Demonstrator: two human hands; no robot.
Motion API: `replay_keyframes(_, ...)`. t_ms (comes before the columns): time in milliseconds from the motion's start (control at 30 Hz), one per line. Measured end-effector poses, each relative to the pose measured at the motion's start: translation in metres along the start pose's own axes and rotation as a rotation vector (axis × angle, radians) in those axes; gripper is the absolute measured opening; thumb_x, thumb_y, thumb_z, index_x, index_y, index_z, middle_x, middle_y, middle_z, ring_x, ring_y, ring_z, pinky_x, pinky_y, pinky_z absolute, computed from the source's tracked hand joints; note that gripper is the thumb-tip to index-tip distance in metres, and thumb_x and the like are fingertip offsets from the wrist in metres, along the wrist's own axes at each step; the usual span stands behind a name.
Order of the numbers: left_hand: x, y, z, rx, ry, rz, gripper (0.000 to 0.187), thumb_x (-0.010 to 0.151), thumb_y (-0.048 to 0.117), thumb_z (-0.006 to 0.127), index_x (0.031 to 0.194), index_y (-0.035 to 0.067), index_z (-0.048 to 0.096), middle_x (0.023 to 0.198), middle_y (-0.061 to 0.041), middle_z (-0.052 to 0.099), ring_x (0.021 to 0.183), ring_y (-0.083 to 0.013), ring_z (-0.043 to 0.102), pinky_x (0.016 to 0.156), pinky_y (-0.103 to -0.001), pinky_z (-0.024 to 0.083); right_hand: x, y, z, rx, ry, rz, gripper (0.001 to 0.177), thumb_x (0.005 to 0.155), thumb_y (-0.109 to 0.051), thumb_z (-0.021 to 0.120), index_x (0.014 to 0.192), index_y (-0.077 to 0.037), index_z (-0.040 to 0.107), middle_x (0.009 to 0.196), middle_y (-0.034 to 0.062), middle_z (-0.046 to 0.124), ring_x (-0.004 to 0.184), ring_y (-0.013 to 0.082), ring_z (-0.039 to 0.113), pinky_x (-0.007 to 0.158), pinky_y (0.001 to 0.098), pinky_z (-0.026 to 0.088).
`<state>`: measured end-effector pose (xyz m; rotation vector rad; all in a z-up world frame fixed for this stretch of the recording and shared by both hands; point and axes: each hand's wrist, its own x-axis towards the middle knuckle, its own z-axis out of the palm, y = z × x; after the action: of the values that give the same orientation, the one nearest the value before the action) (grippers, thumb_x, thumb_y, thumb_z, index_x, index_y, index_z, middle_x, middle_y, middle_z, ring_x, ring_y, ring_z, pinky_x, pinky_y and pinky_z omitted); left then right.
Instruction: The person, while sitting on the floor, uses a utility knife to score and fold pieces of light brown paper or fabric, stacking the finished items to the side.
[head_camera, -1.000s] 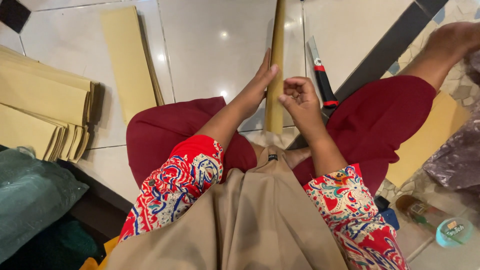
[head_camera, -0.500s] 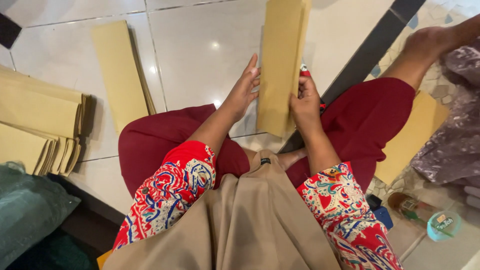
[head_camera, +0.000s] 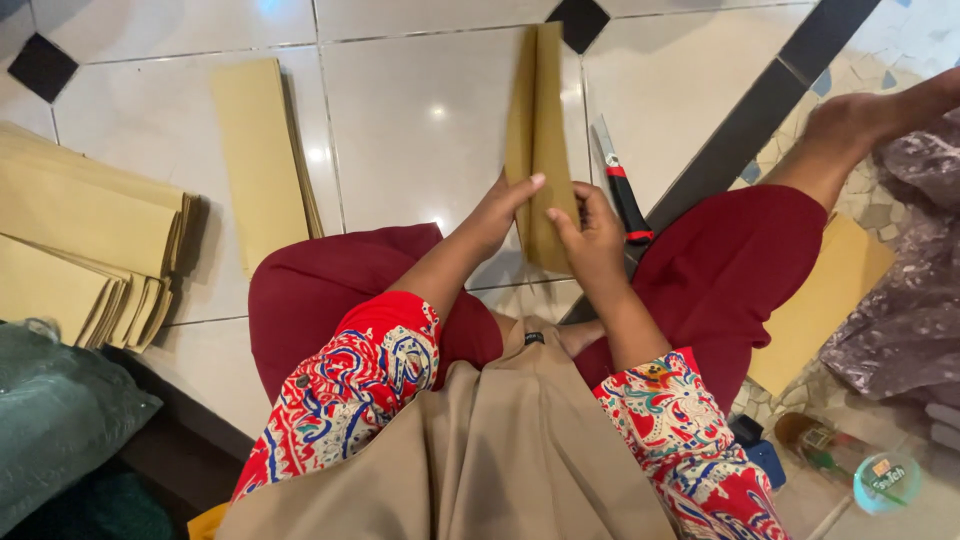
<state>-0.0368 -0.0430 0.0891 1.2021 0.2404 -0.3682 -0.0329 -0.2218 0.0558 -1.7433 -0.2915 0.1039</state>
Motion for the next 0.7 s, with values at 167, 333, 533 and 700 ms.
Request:
replay_keyframes(167,-0.001,-0.007,0.002,-0.222,0.005,0.123,0.089,0.101,0.043,0.065,0.168,0.01,0.017,0.164,-0.024,0.035,0.151,-0.0436,0.037,0.124,-0.062,0.026,0.004,-0.004,-0.016,0.064,0.047,0.027,0.042,0.097,0.004,0.072,0.134,-0.004,0.055,0.112,0.0135,0.068,0.102,0.0196,0.064,0.094,0.0417,0.054)
replay_keyframes(333,0.022,-0.043,-0.016,-0.318,-0.018,0.123,0.079,0.098,0.038,0.067,0.165,0.015,0.03,0.156,-0.02,0.049,0.142,-0.0397,0.049,0.121,-0.062,0.03,0.01,0.005,-0.03,0.063,0.07,0.094,0.035,0.099,-0.001,0.071,0.129,-0.006,0.054,0.106,0.0099,0.069,0.093,0.0167,0.064,0.086,0.0374,0.056)
replay_keyframes(533,0.039,-0.056,-0.032,-0.478,0.136,0.037,0.038,0.09,0.034,0.073,0.12,0.011,0.07,0.107,-0.014,0.076,0.093,-0.0302,0.075,0.095,-0.049,0.055,0.014,0.04,-0.049,0.111,0.174,0.25,0.017,0.097,-0.01,0.078,0.104,-0.011,0.063,0.086,0.0015,0.069,0.072,0.0104,0.064,0.066,0.0277,0.056)
replay_keyframes(700,0.028,-0.009,-0.03,-0.103,0.344,0.134,0.017,0.097,0.023,0.067,0.105,0.009,0.072,0.087,-0.006,0.075,0.077,-0.0149,0.072,0.074,-0.034,0.061,0.015,0.007,-0.046,0.227,0.23,0.301,0.015,0.094,-0.011,0.08,0.099,-0.012,0.066,0.083,0.0013,0.071,0.069,0.0096,0.069,0.065,0.0269,0.059)
